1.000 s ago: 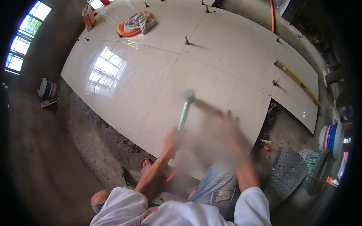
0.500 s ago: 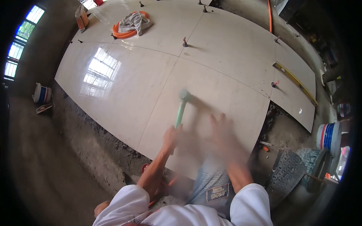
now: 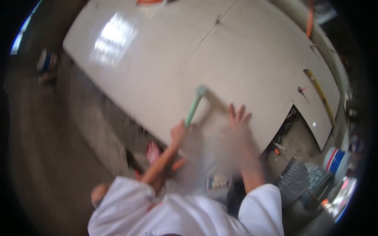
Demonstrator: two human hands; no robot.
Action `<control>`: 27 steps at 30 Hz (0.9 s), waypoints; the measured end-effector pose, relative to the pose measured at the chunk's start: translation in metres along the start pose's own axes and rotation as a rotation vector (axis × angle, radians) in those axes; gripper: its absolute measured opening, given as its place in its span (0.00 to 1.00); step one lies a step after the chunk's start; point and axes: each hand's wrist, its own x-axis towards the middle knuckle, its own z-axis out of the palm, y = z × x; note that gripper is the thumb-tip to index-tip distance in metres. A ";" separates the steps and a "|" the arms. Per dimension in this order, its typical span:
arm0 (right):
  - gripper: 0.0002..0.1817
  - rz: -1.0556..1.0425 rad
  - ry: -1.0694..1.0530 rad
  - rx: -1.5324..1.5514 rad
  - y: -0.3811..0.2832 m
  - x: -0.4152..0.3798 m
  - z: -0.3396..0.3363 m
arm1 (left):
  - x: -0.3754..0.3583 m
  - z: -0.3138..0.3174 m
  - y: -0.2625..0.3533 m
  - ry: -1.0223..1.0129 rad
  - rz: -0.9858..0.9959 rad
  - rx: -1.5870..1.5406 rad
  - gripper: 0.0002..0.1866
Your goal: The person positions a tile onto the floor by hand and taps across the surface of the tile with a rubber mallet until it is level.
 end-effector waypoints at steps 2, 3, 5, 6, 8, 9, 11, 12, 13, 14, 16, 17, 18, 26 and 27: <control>0.78 0.133 -0.169 0.006 -0.008 0.007 -0.009 | 0.008 -0.007 0.007 0.036 0.002 -0.064 0.26; 0.77 0.253 -0.306 0.003 -0.018 0.011 -0.017 | 0.005 -0.005 0.003 0.034 -0.003 -0.064 0.26; 0.77 0.278 -0.369 0.055 -0.035 0.009 -0.036 | 0.002 -0.014 0.006 0.028 -0.026 -0.071 0.26; 0.77 0.300 -0.381 0.078 -0.037 0.012 -0.037 | 0.001 -0.012 0.005 0.026 -0.044 -0.093 0.25; 0.78 0.199 -0.340 0.020 -0.030 0.013 -0.026 | 0.000 -0.014 0.004 0.019 -0.060 -0.137 0.24; 0.78 0.160 -0.313 -0.004 -0.028 0.012 -0.023 | -0.002 -0.015 0.004 0.023 -0.071 -0.167 0.24; 0.78 0.120 -0.300 0.003 -0.021 0.013 -0.016 | -0.006 -0.017 0.004 0.026 -0.078 -0.225 0.23; 0.78 0.106 -0.296 -0.004 -0.019 0.011 -0.014 | -0.008 -0.010 0.003 0.055 -0.071 -0.236 0.23; 0.78 0.092 -0.292 -0.008 -0.017 0.012 -0.011 | -0.008 -0.003 0.000 0.082 -0.064 -0.244 0.24; 0.79 0.086 -0.288 -0.014 -0.016 0.013 -0.009 | -0.009 0.001 -0.003 0.116 -0.053 -0.249 0.24; 0.80 0.089 -0.278 -0.020 -0.013 0.011 -0.007 | -0.014 0.002 -0.007 0.146 -0.041 -0.250 0.25; 0.81 0.059 -0.312 -0.049 -0.012 0.010 -0.004 | -0.016 0.002 -0.004 0.154 -0.014 -0.251 0.25; 0.81 0.059 -0.325 -0.076 -0.016 0.011 -0.005 | -0.019 0.003 -0.004 0.095 -0.031 -0.239 0.26; 0.80 0.362 -0.426 0.099 -0.026 0.009 -0.027 | 0.013 -0.070 0.017 -0.098 0.067 0.010 0.23; 0.79 0.334 -0.394 0.090 -0.023 0.009 -0.023 | 0.026 -0.095 0.027 -0.128 0.122 0.069 0.23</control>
